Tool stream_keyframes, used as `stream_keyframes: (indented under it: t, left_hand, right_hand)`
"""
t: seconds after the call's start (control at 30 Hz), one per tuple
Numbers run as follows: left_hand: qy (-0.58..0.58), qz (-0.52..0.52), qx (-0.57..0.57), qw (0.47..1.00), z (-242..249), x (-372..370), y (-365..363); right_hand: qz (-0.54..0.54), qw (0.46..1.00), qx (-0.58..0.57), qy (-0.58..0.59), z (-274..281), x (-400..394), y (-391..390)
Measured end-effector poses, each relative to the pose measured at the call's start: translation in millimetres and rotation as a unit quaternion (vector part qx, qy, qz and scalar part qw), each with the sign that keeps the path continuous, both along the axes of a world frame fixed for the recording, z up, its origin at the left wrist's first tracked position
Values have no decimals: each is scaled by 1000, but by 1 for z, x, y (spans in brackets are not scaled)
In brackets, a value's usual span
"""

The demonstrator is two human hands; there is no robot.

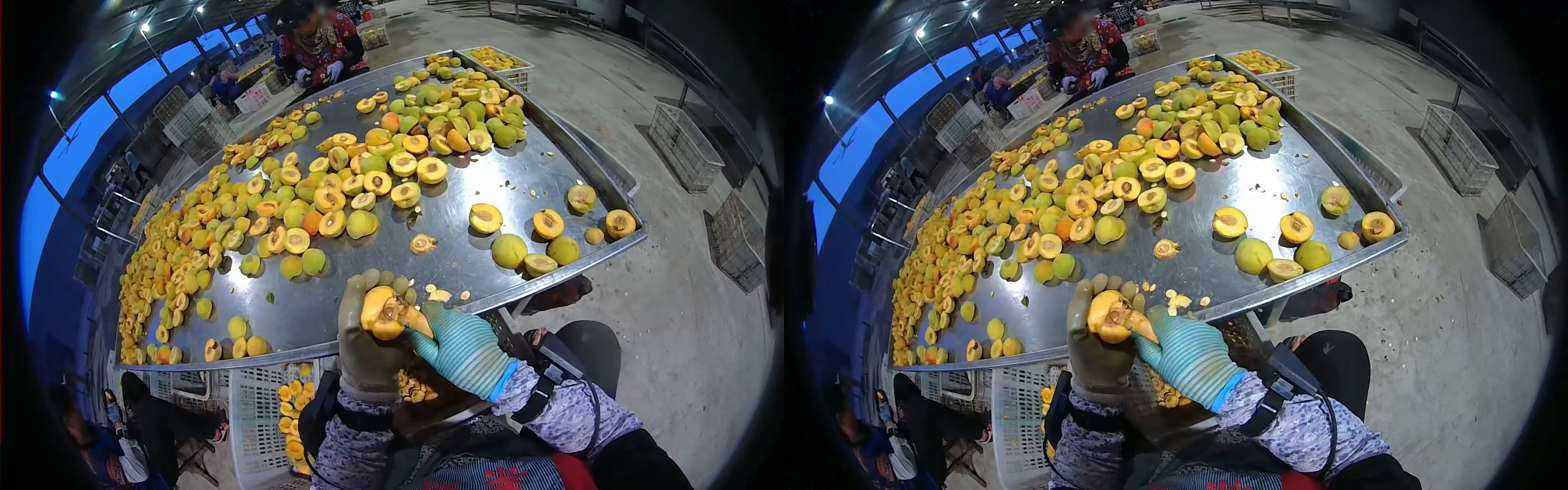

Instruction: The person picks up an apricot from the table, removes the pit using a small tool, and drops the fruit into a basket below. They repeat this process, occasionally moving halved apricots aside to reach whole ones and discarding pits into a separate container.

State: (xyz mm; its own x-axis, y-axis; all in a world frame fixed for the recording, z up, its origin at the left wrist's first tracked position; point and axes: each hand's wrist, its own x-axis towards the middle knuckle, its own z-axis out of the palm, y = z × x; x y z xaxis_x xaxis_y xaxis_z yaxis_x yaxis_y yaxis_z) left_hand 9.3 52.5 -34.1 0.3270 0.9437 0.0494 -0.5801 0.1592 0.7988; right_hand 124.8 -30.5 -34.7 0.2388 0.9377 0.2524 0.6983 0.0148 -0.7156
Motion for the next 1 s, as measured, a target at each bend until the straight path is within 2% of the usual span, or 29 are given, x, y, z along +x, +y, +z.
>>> stream_keyframes:
  t: [0.13,0.23,0.3,0.33,0.4,0.53,0.57,0.6,0.63,0.7,0.73,0.77,0.8,0.83,0.87,0.9,0.93,0.97,1.0]
  left_hand:
    - [-23,13,26,999,-1,-4,0]
    - [-78,-12,59,995,-6,-7,0]
    - [31,43,145,988,-10,-9,0]
    - [30,44,145,988,-6,-10,-2]
    - [-78,-35,-9,996,7,-9,-9]
    - [-47,-33,19,998,2,-3,-14]
    - [113,53,215,969,-7,-3,-15]
    - [265,134,396,869,-14,-4,-13]
    - [266,134,396,869,-19,-5,-9]
    - [363,182,487,773,-23,-6,-2]
    - [363,181,487,774,-21,-5,-3]
    - [231,101,286,924,-17,-4,-4]
    - [79,13,61,995,-13,-3,-4]
    - [79,12,60,995,-10,1,-5]
    - [47,71,10,996,-7,5,-6]
    - [14,130,-41,991,-3,8,-6]
    - [13,133,-41,990,7,9,-6]
    - [4,119,-83,989,21,8,-7]
    - [-4,103,-124,987,30,6,-9]
  right_hand:
    - [1,1000,5,-13,-15,-8,4]
    - [-6,998,46,46,-7,-12,3]
    - [-13,993,88,75,1,-13,5]
    - [-12,993,88,74,1,-13,8]
    - [-10,985,144,90,-1,-14,11]
    - [-24,983,153,103,1,-19,7]
    - [-21,980,135,142,1,-20,4]
    - [-18,976,117,181,1,-20,3]
    - [-18,976,117,182,0,-20,4]
    - [-15,974,127,189,-2,-18,6]
    - [-16,974,126,189,0,-14,7]
    - [12,982,124,142,3,-8,9]
    - [42,987,122,95,5,-4,11]
    - [43,974,105,195,5,-3,10]
    - [43,974,104,196,7,-4,7]
    - [40,988,93,116,11,-6,1]
    - [39,995,81,34,12,-9,-3]
    - [27,997,28,74,-4,-12,-3]
    - [29,996,27,74,-4,-15,-4]
